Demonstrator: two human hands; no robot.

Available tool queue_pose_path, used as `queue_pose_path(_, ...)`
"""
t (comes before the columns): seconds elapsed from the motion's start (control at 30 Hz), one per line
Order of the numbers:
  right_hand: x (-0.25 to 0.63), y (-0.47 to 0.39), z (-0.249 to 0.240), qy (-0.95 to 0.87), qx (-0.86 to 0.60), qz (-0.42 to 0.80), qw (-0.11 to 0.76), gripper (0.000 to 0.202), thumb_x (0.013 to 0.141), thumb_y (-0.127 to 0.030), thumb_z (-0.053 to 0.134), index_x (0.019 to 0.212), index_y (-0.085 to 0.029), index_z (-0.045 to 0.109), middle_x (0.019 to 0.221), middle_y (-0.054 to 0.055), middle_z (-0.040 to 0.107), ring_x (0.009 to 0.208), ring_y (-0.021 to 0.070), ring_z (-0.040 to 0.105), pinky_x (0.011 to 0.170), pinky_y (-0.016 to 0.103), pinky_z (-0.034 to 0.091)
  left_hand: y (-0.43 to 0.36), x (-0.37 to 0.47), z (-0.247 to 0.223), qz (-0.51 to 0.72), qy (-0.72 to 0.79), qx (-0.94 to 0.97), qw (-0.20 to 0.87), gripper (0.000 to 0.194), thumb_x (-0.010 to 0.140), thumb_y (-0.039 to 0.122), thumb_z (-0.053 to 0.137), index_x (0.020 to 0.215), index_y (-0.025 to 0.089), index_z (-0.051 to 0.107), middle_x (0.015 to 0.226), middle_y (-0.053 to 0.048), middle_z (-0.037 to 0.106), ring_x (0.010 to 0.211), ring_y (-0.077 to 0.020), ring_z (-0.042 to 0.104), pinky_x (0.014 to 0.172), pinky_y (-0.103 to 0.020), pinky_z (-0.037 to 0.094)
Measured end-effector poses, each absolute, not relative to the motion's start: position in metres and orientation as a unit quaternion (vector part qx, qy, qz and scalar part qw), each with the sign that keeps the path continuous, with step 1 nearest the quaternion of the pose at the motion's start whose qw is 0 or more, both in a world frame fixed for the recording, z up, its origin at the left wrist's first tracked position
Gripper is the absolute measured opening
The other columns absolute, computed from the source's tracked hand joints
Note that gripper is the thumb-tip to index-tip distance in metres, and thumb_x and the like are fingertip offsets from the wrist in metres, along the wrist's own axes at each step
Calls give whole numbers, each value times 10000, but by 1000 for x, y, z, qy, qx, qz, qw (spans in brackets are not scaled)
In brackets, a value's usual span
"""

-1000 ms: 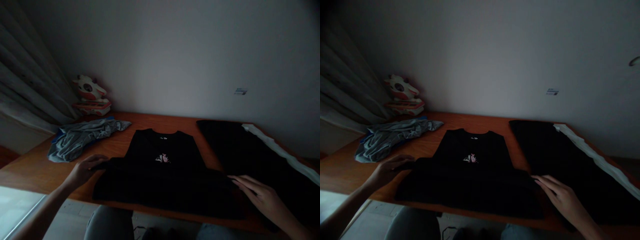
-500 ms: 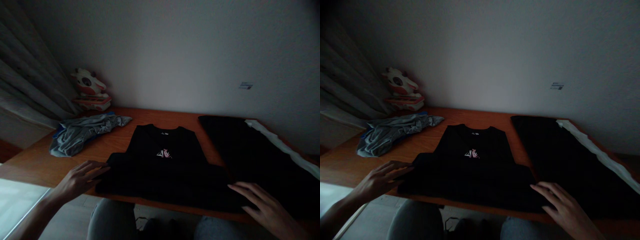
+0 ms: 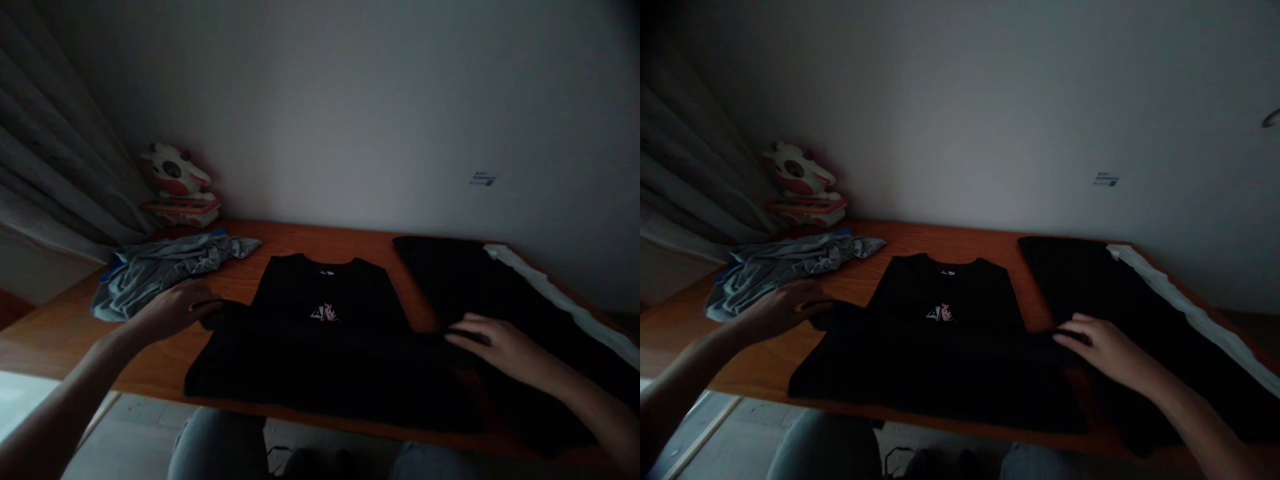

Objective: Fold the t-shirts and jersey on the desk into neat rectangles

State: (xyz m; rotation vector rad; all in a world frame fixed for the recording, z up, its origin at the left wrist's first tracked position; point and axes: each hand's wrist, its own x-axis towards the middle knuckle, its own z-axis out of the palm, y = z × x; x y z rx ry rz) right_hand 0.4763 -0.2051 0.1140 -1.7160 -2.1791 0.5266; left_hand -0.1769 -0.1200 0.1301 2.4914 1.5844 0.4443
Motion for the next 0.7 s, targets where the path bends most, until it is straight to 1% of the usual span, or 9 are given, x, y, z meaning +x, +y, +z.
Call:
queue_pose_path(0.07, 477, -165, 124, -750, -625, 158, 147, 506, 862, -720, 544, 882, -292, 814, 814, 61, 723, 749, 242, 691, 713, 347, 555, -84, -167, 137, 160, 527, 834, 34, 432, 899, 567, 544, 930, 222, 802, 907, -47, 688, 872, -222, 618, 912, -345, 504)
queue_pose_path(0.13, 479, -126, 126, -728, -663, 84, 156, 481, 849, -683, 573, 909, -269, 810, 821, 72, 712, 766, 253, 684, 747, 360, 549, -49, -155, 138, 179, 533, 827, -6, 478, 910, 549, 525, 975, 156, 788, 980, -83, 681, 938, -235, 602, 963, -383, 484)
queue_pose_path(0.23, 474, -84, 115, -710, -687, 22, 153, 348, 866, -536, 610, 932, -255, 803, 921, 81, 732, 862, 257, 695, 820, 357, 541, -10, -136, 128, 177, 568, 804, -6, 421, 877, 505, 539, 926, 163, 780, 1009, -103, 705, 993, -254, 622, 994, -398, 468)
queue_pose_path(0.3, 466, -71, 101, -696, -703, 35, 140, 289, 886, -444, 601, 953, -240, 793, 1011, 93, 752, 924, 264, 708, 856, 360, 536, 4, -126, 116, 154, 597, 786, 43, 354, 841, 490, 559, 844, 204, 768, 937, -85, 733, 966, -256, 656, 934, -355, 488)
queue_pose_path(0.37, 458, -69, 84, -677, -721, 58, 134, 283, 910, -393, 571, 984, -214, 778, 1064, 117, 767, 969, 284, 721, 874, 372, 535, 6, -120, 103, 137, 617, 769, 92, 338, 827, 499, 550, 790, 228, 749, 852, -61, 745, 895, -248, 687, 831, -307, 501)
queue_pose_path(0.43, 454, -74, 70, -665, -731, 73, 134, 315, 942, -380, 524, 1039, -192, 757, 1073, 136, 777, 993, 298, 731, 878, 379, 538, 3, -122, 96, 139, 629, 755, 121, 375, 838, 528, 518, 800, 231, 743, 809, -46, 749, 823, -238, 699, 748, -286, 498)
queue_pose_path(0.5, 457, -78, 62, -655, -734, 81, 159, 365, 971, -410, 477, 1100, -187, 736, 1070, 138, 783, 996, 296, 738, 873, 375, 545, -1, -130, 96, 169, 625, 751, 132, 432, 857, 565, 487, 871, 221, 748, 831, -41, 755, 799, -229, 695, 723, -285, 499)
queue_pose_path(0.6, 466, -72, 62, -625, -738, 89, 238, 419, 969, -486, 480, 1135, -189, 724, 1076, 131, 784, 1001, 297, 739, 871, 371, 549, 5, -142, 107, 237, 598, 758, 106, 478, 870, 598, 487, 932, 202, 748, 921, -61, 759, 871, -230, 681, 805, -307, 514)
queue_pose_path(0.7, 466, -48, 67, -590, -749, 84, 291, 407, 945, -498, 526, 1098, -183, 735, 1035, 131, 788, 961, 294, 741, 856, 377, 553, 25, -139, 118, 272, 596, 754, 49, 441, 894, 556, 495, 942, 197, 747, 994, -89, 757, 997, -250, 661, 947, -350, 498)
